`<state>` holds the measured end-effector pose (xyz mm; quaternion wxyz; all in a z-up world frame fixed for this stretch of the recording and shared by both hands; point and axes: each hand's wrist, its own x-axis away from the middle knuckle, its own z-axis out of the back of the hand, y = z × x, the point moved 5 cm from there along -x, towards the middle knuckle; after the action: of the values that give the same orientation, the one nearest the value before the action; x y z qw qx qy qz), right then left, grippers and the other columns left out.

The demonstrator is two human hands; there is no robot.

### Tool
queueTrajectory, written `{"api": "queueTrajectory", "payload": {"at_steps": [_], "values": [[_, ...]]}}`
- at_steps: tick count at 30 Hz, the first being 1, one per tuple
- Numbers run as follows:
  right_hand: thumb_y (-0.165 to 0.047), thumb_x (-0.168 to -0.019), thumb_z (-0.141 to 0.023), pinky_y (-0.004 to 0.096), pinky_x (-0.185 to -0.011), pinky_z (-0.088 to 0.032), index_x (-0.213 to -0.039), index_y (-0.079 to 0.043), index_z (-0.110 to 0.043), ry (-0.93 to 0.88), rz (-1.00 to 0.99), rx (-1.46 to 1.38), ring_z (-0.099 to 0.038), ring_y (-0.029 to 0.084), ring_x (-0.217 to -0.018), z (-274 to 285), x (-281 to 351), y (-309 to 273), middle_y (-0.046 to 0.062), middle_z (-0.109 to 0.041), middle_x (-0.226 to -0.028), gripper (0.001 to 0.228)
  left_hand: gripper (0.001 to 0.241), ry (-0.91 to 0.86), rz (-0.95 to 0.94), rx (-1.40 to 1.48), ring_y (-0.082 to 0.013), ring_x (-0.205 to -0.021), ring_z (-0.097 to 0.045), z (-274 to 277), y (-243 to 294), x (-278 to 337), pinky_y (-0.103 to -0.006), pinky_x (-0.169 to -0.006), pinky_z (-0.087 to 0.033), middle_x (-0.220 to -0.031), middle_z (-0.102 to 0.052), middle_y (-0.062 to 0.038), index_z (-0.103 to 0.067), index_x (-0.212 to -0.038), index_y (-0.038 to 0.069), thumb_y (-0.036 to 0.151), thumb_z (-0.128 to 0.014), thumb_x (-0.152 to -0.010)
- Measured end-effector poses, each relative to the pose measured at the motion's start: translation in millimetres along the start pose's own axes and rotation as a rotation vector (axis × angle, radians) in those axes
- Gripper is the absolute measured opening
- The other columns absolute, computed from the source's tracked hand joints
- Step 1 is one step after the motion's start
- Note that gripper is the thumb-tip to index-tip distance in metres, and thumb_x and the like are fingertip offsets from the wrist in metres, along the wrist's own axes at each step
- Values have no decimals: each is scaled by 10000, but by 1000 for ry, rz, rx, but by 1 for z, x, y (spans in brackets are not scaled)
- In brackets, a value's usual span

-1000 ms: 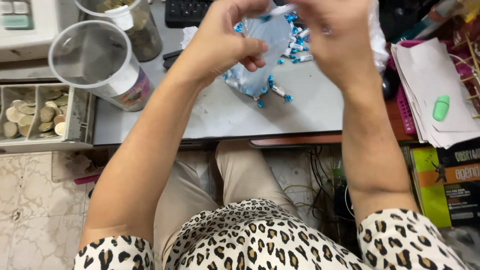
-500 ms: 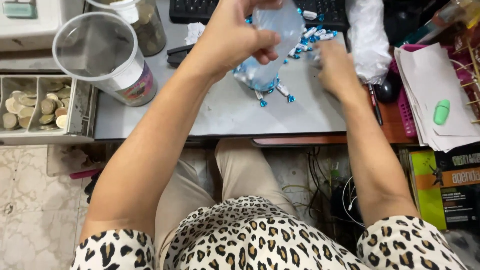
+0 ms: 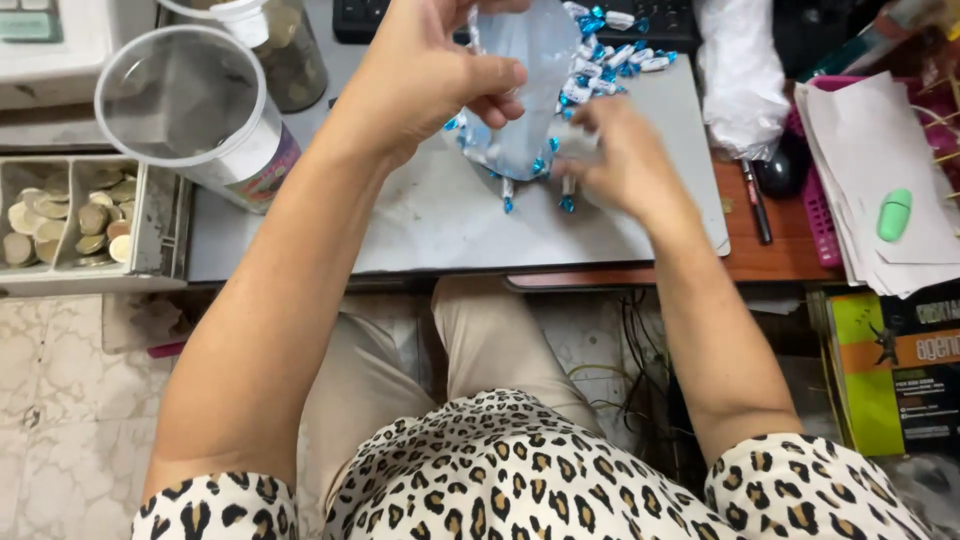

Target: Packing small wrapped candies into a clear plastic bag at a checkout counter.

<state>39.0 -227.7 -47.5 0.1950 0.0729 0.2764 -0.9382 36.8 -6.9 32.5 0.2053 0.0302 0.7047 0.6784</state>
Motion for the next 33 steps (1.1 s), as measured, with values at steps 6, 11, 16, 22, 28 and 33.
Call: {"api": "queueTrajectory", "payload": {"at_steps": [6, 11, 16, 22, 28, 33], "values": [[17, -847, -615, 479, -824, -455, -1140, -71, -615, -248, -168, 35, -592, 374, -979, -19, 26, 24, 199, -605, -1147, 306, 477, 33, 44, -69, -175, -608, -804, -7, -13, -4, -222, -470, -668, -1182, -664, -135, -576, -1245, -10, 37, -766, -809], [145, -1007, -705, 276, -969, -527, -1077, -20, -563, 415, 239, -585, -598, 183, -1057, 75, 3, -61, 105, -585, -1094, 228, 735, -26, 18, 6, -193, -570, -772, -13, -20, -11, -236, -447, -655, -1508, -538, -158, -439, -1474, -21, -112, -736, -808], [137, -968, -609, 339, -852, -529, -1133, 18, -668, 349, 450, -266, -659, 271, -1051, 70, -11, -124, 155, -665, -1126, 211, 729, 40, 46, 62, -196, -526, -722, -6, -10, -9, -246, -430, -609, -1470, -562, -182, -469, -1451, -42, -68, -719, -767], [-129, -953, -683, 542, -806, -550, -1097, -1, -711, 190, 89, -53, -696, 452, -944, -28, 7, -30, 249, -705, -996, 195, 706, 125, 51, 142, -299, -540, -739, 7, 1, 0, -310, -420, -650, -1401, -561, -323, -492, -1436, -111, -125, -696, -760], [-69, -870, -612, 504, -818, -577, -1027, -134, -666, -93, -75, 113, -714, 401, -946, -98, 20, 15, 119, -686, -989, 178, 681, 133, 93, 74, -262, -525, -740, 5, 15, 8, -292, -435, -653, -1419, -555, -333, -499, -1436, -104, -94, -685, -781], [81, -731, -747, 559, -890, -539, -1004, -48, -652, -70, -162, 179, -679, 460, -1016, -45, 23, 40, 208, -686, -987, 316, 700, 127, 111, 84, -266, -558, -753, 5, 13, 11, -294, -476, -666, -1449, -535, -334, -479, -1453, -109, -100, -676, -781]]}}
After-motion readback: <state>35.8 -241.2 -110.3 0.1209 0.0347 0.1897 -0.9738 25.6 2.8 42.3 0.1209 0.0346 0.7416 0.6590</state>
